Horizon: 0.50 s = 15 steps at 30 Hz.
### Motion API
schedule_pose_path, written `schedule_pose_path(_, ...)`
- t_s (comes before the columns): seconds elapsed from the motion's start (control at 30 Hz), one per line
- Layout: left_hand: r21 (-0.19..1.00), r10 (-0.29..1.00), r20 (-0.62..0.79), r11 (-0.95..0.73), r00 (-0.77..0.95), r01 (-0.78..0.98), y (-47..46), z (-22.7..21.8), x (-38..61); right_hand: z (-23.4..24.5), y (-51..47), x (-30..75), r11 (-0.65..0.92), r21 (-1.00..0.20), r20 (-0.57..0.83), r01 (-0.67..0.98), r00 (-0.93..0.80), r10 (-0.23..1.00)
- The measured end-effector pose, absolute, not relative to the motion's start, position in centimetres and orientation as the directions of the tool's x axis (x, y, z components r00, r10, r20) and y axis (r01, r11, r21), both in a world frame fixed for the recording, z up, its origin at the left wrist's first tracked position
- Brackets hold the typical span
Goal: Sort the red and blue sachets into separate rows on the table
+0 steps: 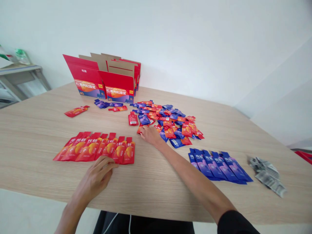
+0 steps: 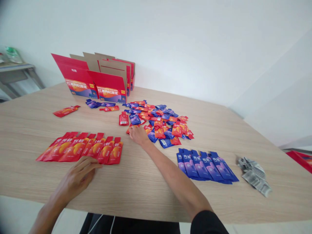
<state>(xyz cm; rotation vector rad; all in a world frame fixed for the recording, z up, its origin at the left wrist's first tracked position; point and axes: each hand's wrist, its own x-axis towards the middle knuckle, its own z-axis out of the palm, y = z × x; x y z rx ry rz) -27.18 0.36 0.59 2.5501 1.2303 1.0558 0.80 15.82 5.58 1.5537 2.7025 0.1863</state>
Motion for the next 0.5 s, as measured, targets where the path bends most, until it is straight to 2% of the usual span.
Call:
schedule_pose_path(0.13,0.392,0.727,0.539,-0.664,0.426,0.637,0.4,0.9,-27.2,6.9,14.8,1.1,0.508,0.113,0.141,0.854,-0.520,0.843)
schedule_pose_path(0.23,0.451,0.760,0.548,-0.620,0.350,0.642,0.3,1.2,-27.0,8.7,13.2,1.7,0.442,-0.021,0.264,0.897,-0.421,0.867)
schedule_pose_path(0.3,0.556,0.812,0.534,-0.547,0.236,0.626,-0.1,1.6,-26.2,9.8,11.8,2.3,0.414,-0.181,0.346,0.892,-0.336,0.876)
schedule_pose_path(0.37,0.733,0.896,0.439,-0.398,0.064,0.551,-0.6,2.2,-24.8,10.6,10.5,2.6,0.428,-0.388,0.427,0.816,-0.252,0.869)
schedule_pose_path(0.43,0.917,0.970,0.228,-0.187,-0.080,0.351,-1.0,2.8,-23.0,10.6,9.1,2.4,0.460,-0.616,0.470,0.639,-0.169,0.866)
schedule_pose_path(0.5,0.998,0.996,0.025,-0.019,-0.090,0.064,-1.1,3.4,-21.1,10.0,7.8,1.6,0.436,-0.822,0.424,0.367,-0.117,0.898)
